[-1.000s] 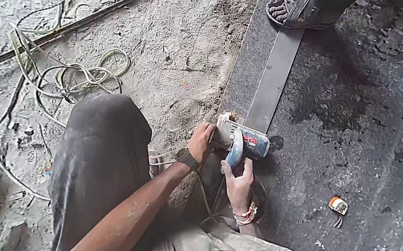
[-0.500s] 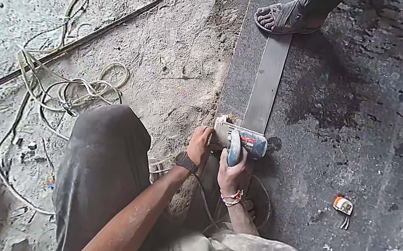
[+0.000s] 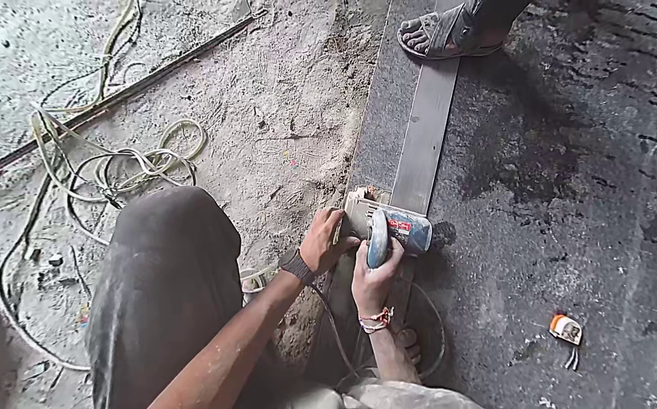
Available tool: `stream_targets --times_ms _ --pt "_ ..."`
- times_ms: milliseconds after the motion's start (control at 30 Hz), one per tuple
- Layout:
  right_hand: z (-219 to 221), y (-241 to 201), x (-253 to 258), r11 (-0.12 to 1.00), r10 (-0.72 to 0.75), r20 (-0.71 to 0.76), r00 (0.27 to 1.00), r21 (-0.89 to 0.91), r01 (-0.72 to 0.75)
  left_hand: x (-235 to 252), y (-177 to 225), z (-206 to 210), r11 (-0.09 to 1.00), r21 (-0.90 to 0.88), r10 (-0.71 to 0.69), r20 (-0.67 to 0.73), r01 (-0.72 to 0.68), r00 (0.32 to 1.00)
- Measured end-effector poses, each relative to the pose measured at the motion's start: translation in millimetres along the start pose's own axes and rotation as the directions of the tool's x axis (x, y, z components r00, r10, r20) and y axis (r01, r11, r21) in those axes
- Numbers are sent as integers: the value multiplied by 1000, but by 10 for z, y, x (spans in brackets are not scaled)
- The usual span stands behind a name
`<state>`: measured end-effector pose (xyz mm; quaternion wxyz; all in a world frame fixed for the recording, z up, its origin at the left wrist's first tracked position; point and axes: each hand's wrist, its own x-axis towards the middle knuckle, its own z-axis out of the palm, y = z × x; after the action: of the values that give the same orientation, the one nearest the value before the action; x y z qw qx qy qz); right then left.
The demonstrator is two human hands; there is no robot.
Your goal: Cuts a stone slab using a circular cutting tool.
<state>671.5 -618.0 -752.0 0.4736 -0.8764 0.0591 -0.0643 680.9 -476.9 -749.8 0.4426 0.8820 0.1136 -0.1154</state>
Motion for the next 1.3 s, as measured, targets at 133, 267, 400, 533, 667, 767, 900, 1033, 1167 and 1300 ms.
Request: stream_targets --times_ms 133,267,400,533,667,767,900,1033,1167,1300 --pt "13 11 13 999 -15 -14 1000 -37 15 46 -13 276 996 83 63 -307 -39 950" --pt "28 2 46 998 -32 -31 999 -62 30 205 -16 500 964 265 111 -514 34 851" --pt "33 5 58 998 -38 -24 999 -54 37 303 -24 551 950 305 126 -581 71 804" --pt "43 15 84 997 -52 -19 998 -61 51 375 -43 577 954 295 148 -630 58 762" --pt "45 15 100 995 -69 -15 998 -76 67 406 -31 589 960 273 138 -655 63 743" --pt "53 13 126 993 -83 -15 996 -87 81 435 -29 597 965 255 133 -670 59 731" --pt "53 6 156 994 -85 -13 996 -77 84 481 -49 627 969 242 142 -699 44 701" --pt "65 -4 188 995 -79 -7 997 -67 78 540 -81 656 971 239 164 -732 24 661" --pt "74 -8 224 994 -89 -8 996 -62 88 580 -79 659 973 232 170 -747 12 642" --pt "92 -5 254 991 -110 -19 994 -78 109 611 -73 653 973 231 170 -749 12 641"
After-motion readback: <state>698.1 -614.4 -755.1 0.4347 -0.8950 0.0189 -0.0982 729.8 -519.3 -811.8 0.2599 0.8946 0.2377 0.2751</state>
